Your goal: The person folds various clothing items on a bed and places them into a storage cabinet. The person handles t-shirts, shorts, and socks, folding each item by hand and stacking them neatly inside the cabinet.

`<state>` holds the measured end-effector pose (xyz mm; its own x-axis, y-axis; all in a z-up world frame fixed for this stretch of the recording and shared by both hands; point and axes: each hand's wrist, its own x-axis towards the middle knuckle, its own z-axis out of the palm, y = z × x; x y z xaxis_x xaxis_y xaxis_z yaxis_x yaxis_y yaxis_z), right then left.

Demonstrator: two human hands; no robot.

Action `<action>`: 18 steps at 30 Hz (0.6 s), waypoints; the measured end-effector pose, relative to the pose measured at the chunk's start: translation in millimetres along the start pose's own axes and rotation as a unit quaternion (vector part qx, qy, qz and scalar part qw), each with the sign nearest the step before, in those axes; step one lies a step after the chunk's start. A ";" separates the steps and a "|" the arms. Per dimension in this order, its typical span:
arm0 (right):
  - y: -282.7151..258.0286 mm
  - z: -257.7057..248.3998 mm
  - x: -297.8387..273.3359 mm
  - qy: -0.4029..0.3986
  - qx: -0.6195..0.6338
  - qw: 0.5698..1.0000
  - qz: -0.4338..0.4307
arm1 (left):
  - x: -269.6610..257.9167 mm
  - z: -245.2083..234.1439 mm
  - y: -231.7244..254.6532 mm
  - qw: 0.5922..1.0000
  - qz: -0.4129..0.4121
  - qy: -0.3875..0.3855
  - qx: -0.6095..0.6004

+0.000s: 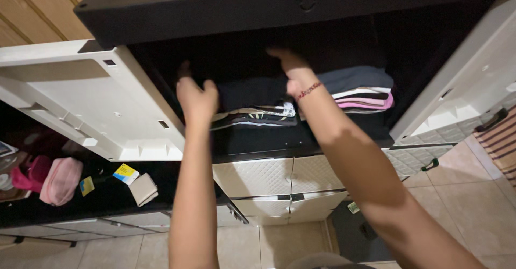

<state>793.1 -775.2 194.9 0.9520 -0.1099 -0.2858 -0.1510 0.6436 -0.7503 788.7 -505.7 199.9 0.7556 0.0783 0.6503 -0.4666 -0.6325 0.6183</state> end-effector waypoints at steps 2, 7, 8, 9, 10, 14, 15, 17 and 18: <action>-6.1 -3.7 21.5 0.006 -0.104 0.991 -0.081 | -19.1 -11.0 19.2 0.999 0.034 -0.018 0.013; -14.2 -8.2 69.5 -0.141 -0.039 0.979 -0.141 | -54.2 -30.8 54.8 0.979 0.151 -0.111 0.073; -16.7 -8.7 73.2 -0.149 -0.064 0.975 -0.152 | -58.5 -33.4 57.9 0.974 0.162 -0.134 0.085; -18.8 -10.4 74.0 -0.156 -0.088 0.970 -0.163 | -62.4 -36.0 59.6 0.968 0.172 -0.156 0.097; -21.3 -9.7 74.7 -0.231 -0.234 0.878 -0.347 | -64.5 -37.9 60.5 0.967 0.176 -0.155 0.103; -19.5 -5.3 79.6 -0.243 -0.480 0.585 -0.607 | -67.1 -40.3 57.8 0.962 0.188 -0.132 0.149; -15.2 -2.5 85.4 -0.200 -0.485 0.614 -0.589 | -66.3 -39.9 56.7 0.960 0.189 -0.122 0.165; -12.0 7.6 106.3 -0.220 -0.220 0.871 -0.381 | -60.7 -39.2 53.7 0.959 0.191 -0.113 0.178; -8.0 8.3 116.6 -0.212 -0.070 0.944 -0.241 | -61.3 -39.5 51.7 0.958 0.189 -0.113 0.185</action>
<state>907.5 -786.9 172.5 0.9354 -0.0324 0.3520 0.3224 0.4867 -0.8119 700.1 -512.7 209.4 0.6647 -0.3526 0.6587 -0.5636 -0.8154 0.1323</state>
